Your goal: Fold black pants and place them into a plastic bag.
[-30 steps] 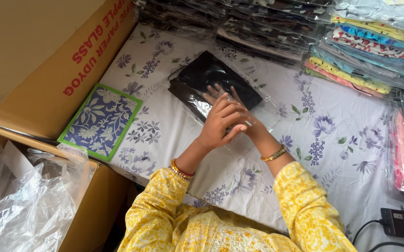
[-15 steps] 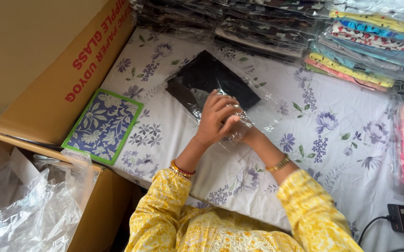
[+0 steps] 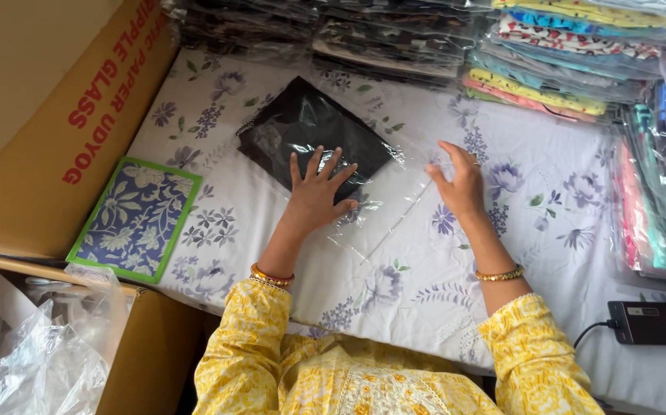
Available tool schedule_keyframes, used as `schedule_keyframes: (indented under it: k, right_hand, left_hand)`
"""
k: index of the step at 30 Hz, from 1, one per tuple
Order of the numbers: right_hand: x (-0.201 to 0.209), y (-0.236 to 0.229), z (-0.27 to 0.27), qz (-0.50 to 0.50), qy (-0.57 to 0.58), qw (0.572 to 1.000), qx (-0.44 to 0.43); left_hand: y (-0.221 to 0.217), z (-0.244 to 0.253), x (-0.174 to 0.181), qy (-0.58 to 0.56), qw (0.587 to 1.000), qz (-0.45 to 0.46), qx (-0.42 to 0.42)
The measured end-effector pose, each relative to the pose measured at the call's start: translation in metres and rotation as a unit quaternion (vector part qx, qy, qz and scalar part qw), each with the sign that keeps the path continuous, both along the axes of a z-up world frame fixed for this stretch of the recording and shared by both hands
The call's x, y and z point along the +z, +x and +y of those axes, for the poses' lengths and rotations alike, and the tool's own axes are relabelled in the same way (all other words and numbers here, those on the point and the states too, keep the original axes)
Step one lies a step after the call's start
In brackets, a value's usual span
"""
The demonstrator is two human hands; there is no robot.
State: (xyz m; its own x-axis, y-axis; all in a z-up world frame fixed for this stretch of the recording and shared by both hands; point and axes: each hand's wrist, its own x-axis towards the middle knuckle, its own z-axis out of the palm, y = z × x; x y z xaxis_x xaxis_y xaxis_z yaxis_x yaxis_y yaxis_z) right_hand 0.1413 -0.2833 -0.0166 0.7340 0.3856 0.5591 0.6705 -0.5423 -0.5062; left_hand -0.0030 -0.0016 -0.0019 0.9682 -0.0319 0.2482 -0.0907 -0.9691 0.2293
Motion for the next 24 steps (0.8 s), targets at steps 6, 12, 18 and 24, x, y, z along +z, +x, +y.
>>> schedule_keyframes:
  k: [6, 12, 18, 24]
  right_hand:
    - [0.006, -0.006, 0.01, 0.131, 0.068, 0.988, 0.04]
    - [0.01, -0.01, 0.002, 0.185, 0.134, 0.969, 0.093]
    - [0.017, -0.023, 0.002, 0.116, 0.174, 0.965, 0.159]
    - [0.009, -0.013, -0.008, 0.112, 0.193, 0.966, 0.13]
  left_hand:
    - [0.002, 0.006, 0.006, -0.142, 0.988, -0.059, -0.009]
    - [0.035, 0.004, 0.016, -0.146, 0.982, -0.112, -0.034]
    - [0.108, -0.028, 0.044, -0.053, 0.978, -0.043, -0.197]
    - [0.157, -0.045, 0.049, 0.101, 0.959, 0.194, -0.179]
